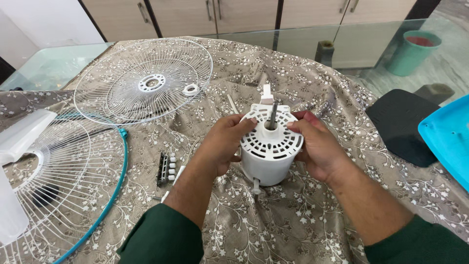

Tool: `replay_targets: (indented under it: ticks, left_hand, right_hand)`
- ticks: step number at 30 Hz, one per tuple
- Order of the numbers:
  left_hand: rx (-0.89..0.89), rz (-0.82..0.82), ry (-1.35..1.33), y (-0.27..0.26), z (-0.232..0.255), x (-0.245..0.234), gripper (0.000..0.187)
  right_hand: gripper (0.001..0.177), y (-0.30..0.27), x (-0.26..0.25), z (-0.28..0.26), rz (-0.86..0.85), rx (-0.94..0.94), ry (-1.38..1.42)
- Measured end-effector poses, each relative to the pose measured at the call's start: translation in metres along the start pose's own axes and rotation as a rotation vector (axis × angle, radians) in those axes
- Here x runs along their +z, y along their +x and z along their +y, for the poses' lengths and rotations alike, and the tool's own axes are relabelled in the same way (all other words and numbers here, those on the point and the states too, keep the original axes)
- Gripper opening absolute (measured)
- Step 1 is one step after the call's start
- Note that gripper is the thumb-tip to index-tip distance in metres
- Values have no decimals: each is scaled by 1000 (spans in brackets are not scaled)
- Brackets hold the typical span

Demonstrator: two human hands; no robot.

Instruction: The person assembles an electric fan by inserting a white plastic knob into the motor housing, attaching the rear grille, and securing it with a screw and screwdriver. The person handles the motor housing, knob, rear grille, screw, and screwdriver on a table with other fan parts nearby.

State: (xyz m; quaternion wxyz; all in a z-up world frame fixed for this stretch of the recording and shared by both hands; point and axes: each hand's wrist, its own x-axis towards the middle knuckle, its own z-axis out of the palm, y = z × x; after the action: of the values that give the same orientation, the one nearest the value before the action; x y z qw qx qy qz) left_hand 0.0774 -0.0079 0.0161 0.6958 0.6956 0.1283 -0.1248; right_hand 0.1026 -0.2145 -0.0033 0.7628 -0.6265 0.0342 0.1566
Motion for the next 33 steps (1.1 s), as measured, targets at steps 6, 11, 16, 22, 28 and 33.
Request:
replay_targets:
  ticks: [6,11,16,22,28,33]
  left_hand:
    - [160,-92,-149,0,8,-4,34]
    - [89,81,-269,12,20,-5,32]
    - [100,78,-284,20,15,1,31]
    - [125,25,-259,37,18,3,22]
    - [135,-9,-239,45,17,5,15]
    - [137,-20,-303,48,16,1,13]
  right_hand:
    - [37,4,-4,-11,-16,2,-81]
    - [29,21,5,-18,-16,-86,-14]
    - [24,28,18,-22,88,-28,37]
    - [17,38,17,-25,54,2,54]
    - [11,44,14,-22,67,2,54]
    - [11,45,13,-23,8,-30,61]
